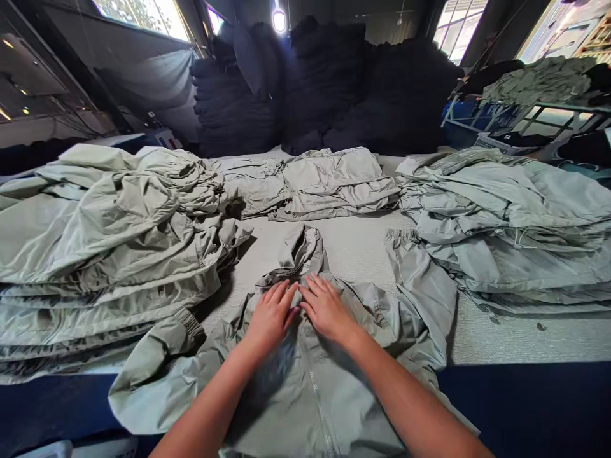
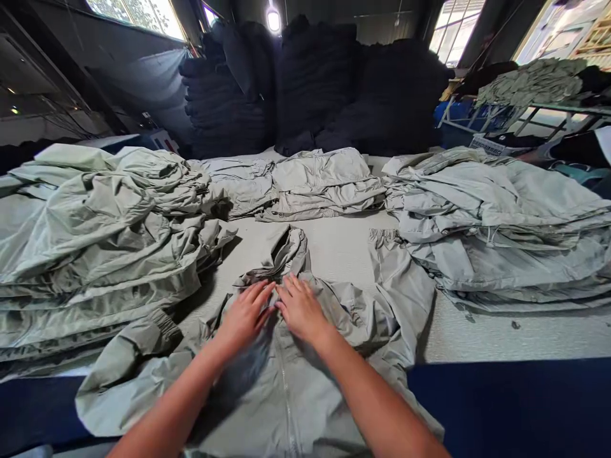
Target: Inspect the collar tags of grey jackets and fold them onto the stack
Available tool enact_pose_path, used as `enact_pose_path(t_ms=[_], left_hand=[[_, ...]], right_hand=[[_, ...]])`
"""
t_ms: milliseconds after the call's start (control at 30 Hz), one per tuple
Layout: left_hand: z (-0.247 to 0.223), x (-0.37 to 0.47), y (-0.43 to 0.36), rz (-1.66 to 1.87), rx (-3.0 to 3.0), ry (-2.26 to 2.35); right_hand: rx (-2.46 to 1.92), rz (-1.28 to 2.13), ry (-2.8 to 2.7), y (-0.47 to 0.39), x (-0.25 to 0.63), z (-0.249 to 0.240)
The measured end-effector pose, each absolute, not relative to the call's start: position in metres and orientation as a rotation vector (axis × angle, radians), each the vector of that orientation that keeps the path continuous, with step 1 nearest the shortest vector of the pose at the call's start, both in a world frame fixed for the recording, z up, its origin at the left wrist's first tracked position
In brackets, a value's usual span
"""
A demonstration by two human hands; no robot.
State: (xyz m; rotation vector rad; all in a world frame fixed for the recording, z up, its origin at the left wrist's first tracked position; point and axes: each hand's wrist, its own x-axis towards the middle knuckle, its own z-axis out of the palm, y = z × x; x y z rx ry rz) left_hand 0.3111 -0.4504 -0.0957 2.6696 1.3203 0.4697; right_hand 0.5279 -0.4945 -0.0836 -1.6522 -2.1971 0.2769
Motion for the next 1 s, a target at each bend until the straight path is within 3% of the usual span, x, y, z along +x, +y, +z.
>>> enact_pose_path(t_ms=[167, 267, 433, 567, 700, 800, 1000], left_hand=[[-0.123, 0.284, -0.396, 0.268, 2.270, 1.892], [-0.138, 0.258, -0.400, 0.328, 2.272, 1.961], [-0.128, 0.297, -0.423, 0.383, 2.611, 1.559], [-0.109, 0.345, -0.397, 0.347, 2.725, 1.211], [-0.112, 0.337, -0.358, 0.379, 2.436, 1.623], [-0.128, 0.318, -0.355, 0.607, 2.340, 1.788], [-0.153, 0.330, -0.384, 0.868, 2.570, 1.065]], right_hand=[[-1.910, 0.296, -2.103, -0.479, 0.556, -0.121], [-1.997, 0.306, -2.013, -0.494, 0.572, -0.125], [-1.977, 0.434, -2.077, -0.479, 0.560, -0.094], [-1.850, 0.360, -2.079, -0.431, 0.538, -0.085], [-1.696, 0.243, -1.926, -0.404, 0.535, -0.113], [-1.595, 0.168, -1.852, -0.400, 0.540, -0.133], [-1.596, 0.167, -1.911, -0.398, 0.537, -0.134]])
